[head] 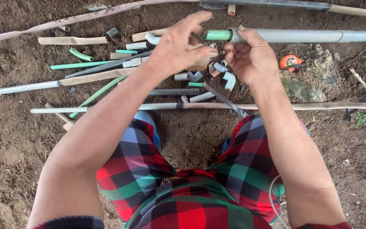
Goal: A person is measuring, cutting, and fitting PVC pipes and connectors while sitting on a dirt floor.
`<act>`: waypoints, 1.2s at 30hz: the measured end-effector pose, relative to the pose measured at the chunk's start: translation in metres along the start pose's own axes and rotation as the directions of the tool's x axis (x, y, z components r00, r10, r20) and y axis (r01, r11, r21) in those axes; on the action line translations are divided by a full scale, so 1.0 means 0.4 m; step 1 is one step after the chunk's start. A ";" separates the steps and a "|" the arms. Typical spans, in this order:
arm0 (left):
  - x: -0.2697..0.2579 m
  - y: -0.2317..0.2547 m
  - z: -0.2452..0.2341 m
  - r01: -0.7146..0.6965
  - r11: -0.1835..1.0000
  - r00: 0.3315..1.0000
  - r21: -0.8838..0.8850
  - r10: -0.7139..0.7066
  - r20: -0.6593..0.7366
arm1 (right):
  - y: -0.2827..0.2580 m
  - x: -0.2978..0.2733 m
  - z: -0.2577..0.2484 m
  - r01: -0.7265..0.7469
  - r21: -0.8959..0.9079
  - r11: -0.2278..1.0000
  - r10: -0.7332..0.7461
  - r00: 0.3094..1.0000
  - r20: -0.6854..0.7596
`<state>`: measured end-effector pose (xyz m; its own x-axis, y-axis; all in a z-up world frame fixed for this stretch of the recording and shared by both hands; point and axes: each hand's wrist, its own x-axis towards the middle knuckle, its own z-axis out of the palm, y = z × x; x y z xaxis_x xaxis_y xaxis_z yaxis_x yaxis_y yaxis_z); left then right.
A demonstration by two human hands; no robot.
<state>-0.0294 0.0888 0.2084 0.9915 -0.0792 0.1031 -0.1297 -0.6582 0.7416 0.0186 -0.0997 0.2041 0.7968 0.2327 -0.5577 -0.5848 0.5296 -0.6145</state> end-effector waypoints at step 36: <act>-0.078 -0.306 -0.190 0.493 0.826 0.850 0.273 -0.524 0.050 | -0.030 -0.019 0.030 0.044 0.056 0.997 -0.034 0.984 -0.177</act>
<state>-0.0451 0.2285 0.1647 0.9115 0.2402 -0.3340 0.3841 -0.7874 0.4821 0.0213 -0.0979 0.2226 0.7764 0.0666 -0.6267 -0.5396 0.5840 -0.6064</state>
